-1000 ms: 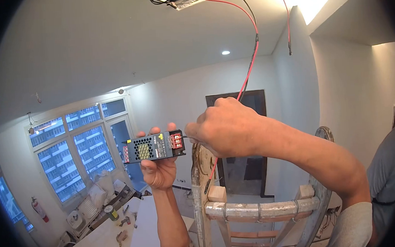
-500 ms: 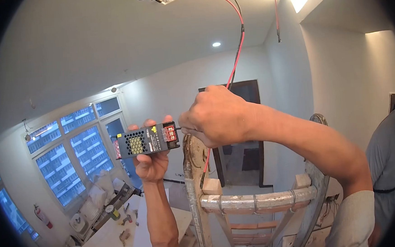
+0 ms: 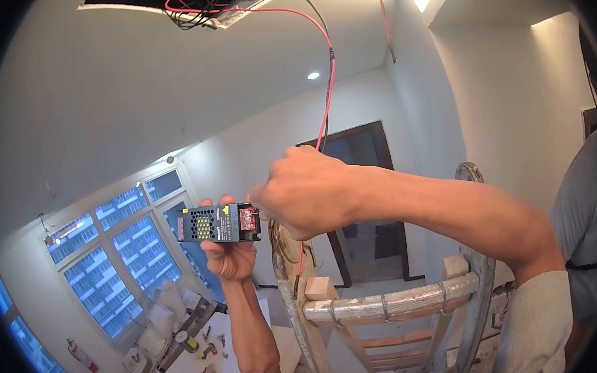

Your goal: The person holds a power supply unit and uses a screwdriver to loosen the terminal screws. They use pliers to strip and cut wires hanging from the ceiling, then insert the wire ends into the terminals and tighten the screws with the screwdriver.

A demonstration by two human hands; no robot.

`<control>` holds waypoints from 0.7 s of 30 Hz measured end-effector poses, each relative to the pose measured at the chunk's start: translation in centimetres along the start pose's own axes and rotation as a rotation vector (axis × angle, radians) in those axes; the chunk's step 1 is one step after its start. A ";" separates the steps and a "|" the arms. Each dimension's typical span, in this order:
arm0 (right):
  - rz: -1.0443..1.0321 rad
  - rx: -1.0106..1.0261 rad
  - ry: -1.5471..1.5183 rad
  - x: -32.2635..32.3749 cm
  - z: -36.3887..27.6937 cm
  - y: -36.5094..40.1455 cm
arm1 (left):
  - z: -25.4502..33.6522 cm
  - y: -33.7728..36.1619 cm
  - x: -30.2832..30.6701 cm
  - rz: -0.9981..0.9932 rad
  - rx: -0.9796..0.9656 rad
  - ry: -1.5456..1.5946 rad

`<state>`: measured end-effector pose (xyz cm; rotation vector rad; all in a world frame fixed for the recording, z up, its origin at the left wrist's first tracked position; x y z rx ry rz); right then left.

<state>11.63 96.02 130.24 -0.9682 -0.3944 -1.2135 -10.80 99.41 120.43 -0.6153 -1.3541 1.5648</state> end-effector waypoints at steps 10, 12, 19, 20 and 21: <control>-0.029 -0.019 0.040 1.1 0.5 0.2 | -0.1 0.4 -0.7 0.107 -0.056 -0.037; -0.020 -0.031 0.046 0.3 0.6 0.8 | -0.5 0.0 -1.8 0.091 -0.051 -0.007; 0.165 0.157 0.512 -1.9 -0.9 1.7 | 0.5 0.6 -0.5 0.305 0.055 0.268; 0.163 0.162 0.621 -2.2 -1.0 1.8 | 0.4 0.8 0.0 0.363 0.068 0.427; 0.163 0.159 0.621 -2.1 -1.0 1.7 | 0.2 0.6 -0.2 0.364 0.071 0.429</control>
Point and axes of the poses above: each hand's wrist, its own y-axis away from the middle knuckle, its own x-axis out of the back of the hand, z = x × y, the point moved 2 cm from there along -y, towards the middle knuckle, and after that the axes turned 14 degrees about -z, right-handed, at the moved point
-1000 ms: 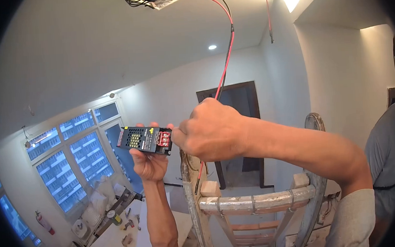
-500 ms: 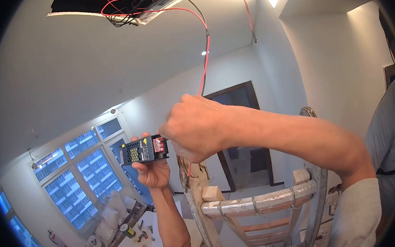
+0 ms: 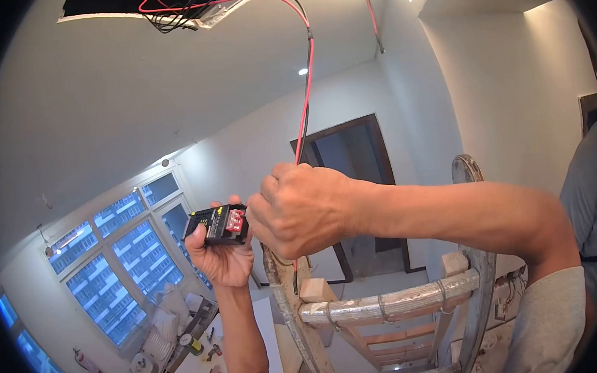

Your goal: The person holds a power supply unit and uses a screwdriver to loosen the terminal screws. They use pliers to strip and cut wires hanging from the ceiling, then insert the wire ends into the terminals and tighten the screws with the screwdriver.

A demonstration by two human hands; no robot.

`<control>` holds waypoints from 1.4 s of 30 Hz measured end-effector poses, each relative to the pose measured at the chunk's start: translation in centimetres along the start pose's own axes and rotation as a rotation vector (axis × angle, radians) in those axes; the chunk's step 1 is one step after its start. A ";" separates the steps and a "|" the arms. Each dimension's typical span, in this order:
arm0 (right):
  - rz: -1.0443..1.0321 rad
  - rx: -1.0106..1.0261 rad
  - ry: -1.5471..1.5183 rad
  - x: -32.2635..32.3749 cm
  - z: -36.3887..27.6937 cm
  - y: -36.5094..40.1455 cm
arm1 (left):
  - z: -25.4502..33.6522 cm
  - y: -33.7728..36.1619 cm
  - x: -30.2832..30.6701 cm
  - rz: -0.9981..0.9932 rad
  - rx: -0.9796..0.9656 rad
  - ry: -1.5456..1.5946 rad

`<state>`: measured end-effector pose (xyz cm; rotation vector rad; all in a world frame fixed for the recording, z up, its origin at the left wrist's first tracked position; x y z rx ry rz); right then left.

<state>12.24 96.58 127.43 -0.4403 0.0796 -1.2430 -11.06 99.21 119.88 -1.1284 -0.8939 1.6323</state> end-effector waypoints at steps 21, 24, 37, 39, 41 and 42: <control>-0.229 -0.198 -0.539 0.5 1.4 -0.6 | -1.5 -0.9 0.2 -0.344 -0.039 -0.473; -0.172 -0.153 -0.420 0.8 1.1 -0.3 | -1.7 -0.9 0.2 -0.334 -0.038 -0.506; -0.228 -0.108 -0.303 0.3 1.1 0.7 | -0.1 0.4 0.6 -0.141 -0.036 -0.753; -0.210 -0.153 -0.338 0.1 1.8 0.5 | 0.6 -0.9 0.6 -0.220 -0.048 -0.887; -0.096 -0.205 -0.309 0.8 2.5 1.3 | -0.6 -3.7 -0.3 -0.453 0.027 -0.566; 0.013 -0.215 -0.305 0.8 2.6 1.4 | 0.1 -4.7 0.2 -0.463 -0.007 -0.543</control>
Point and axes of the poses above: each hand's wrist, its own y-axis away from the middle knuckle, its own x-axis out of the back of the hand, z = x × y, the point moved 2 cm from there along -y, towards the middle knuckle, and after that the axes turned 14 degrees about -z, right-handed, at the moved point
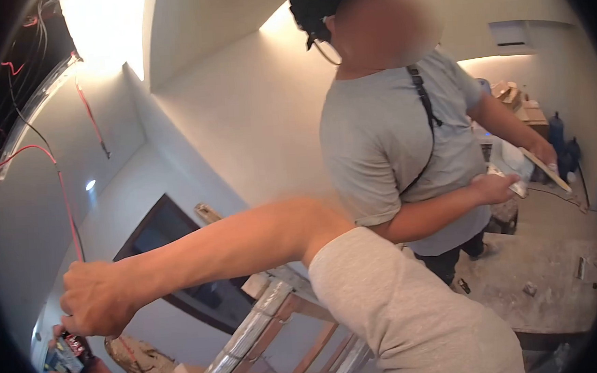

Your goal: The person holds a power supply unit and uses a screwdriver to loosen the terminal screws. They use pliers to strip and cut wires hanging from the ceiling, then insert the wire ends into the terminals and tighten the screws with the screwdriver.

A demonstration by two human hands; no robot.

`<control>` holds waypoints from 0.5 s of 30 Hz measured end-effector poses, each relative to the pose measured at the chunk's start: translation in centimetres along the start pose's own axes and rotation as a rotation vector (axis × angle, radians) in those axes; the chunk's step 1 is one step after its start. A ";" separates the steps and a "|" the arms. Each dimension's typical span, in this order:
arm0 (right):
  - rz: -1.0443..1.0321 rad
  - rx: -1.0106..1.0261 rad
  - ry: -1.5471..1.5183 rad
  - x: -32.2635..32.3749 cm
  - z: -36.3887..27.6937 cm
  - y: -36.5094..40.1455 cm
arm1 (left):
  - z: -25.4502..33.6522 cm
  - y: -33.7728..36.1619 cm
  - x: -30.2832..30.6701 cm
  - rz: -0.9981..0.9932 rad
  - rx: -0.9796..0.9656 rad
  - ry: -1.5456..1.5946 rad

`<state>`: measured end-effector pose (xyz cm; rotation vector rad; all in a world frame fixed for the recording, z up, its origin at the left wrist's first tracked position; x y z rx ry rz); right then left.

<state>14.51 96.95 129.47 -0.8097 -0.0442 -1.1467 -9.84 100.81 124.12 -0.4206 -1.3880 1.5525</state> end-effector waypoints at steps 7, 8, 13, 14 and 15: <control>-0.025 -0.085 -0.033 0.2 -0.6 -0.2 | 2.3 0.0 11.4 0.367 0.039 0.029; 0.008 -0.065 0.049 -0.2 -0.6 -0.2 | 2.0 -0.1 12.2 0.359 0.034 0.046; -0.017 -0.158 0.288 -2.1 -1.4 -0.4 | -0.1 -1.3 11.2 0.692 0.016 0.057; -0.017 -0.162 0.291 -2.3 -1.0 -0.5 | -0.2 -1.7 9.9 0.824 -0.080 0.014; 0.051 -0.123 0.195 -2.4 -0.5 -0.5 | -0.6 -2.4 8.1 0.597 -0.062 0.036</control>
Point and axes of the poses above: each hand's wrist, its own y-axis away from the middle knuckle, its own x-axis out of the back of the hand, z = x × y, the point moved 2 cm from there along -y, towards the middle knuckle, and after that the axes turned 14 degrees about -z, right-handed, at the moved point
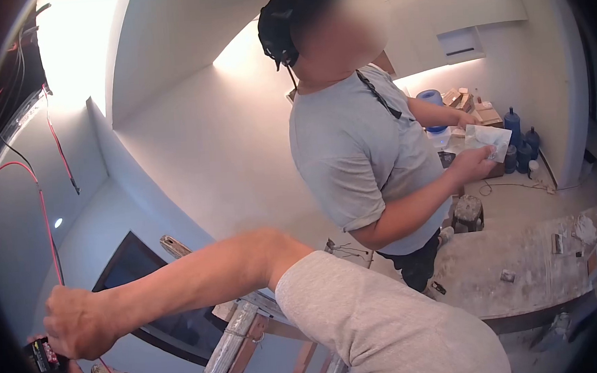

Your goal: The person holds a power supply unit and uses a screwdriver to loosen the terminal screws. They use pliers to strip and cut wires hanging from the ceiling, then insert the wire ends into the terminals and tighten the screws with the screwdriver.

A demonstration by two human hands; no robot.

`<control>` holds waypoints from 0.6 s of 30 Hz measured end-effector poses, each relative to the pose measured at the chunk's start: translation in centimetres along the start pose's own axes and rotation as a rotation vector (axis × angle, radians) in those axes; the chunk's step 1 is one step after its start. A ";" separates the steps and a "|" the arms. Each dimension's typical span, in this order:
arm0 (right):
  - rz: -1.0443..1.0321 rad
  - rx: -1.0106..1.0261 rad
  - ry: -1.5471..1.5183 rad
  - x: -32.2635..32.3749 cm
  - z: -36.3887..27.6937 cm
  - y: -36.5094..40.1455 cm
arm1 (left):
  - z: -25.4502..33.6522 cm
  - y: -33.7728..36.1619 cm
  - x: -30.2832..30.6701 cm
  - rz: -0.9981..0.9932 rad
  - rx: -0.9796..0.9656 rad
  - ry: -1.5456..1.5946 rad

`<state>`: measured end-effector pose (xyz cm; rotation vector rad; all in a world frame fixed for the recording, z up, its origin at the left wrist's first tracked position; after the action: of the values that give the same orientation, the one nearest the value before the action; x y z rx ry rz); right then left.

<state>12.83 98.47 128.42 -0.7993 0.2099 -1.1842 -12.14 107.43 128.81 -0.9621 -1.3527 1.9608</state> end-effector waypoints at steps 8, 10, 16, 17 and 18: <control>0.073 -0.133 -0.341 1.8 1.5 1.5 | -3.6 3.5 -6.3 -0.497 0.157 0.382; 0.049 -0.088 -0.469 3.1 2.0 2.5 | -3.7 3.6 -7.0 -0.468 0.131 0.327; 0.126 -0.120 -0.613 3.1 3.6 1.5 | -3.7 3.2 -8.0 -0.707 0.182 0.092; 0.154 -0.097 -0.619 3.4 3.9 1.7 | -4.0 3.1 -8.4 -0.788 0.209 0.095; 0.143 -0.107 -0.623 3.7 4.1 1.6 | -4.1 3.2 -8.8 -0.811 0.215 0.120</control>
<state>17.66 97.26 131.20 -1.1870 -0.1842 -0.7491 -3.90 101.75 126.99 -0.3265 -1.1739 1.3563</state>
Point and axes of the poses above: each hand's wrist, its own y-axis away from the middle knuckle, its own x-axis out of the back of the hand, z = x × y, the point moved 2 cm from there along -y, towards the middle knuckle, and after that the axes turned 14 degrees about -z, right-handed, at the moved point
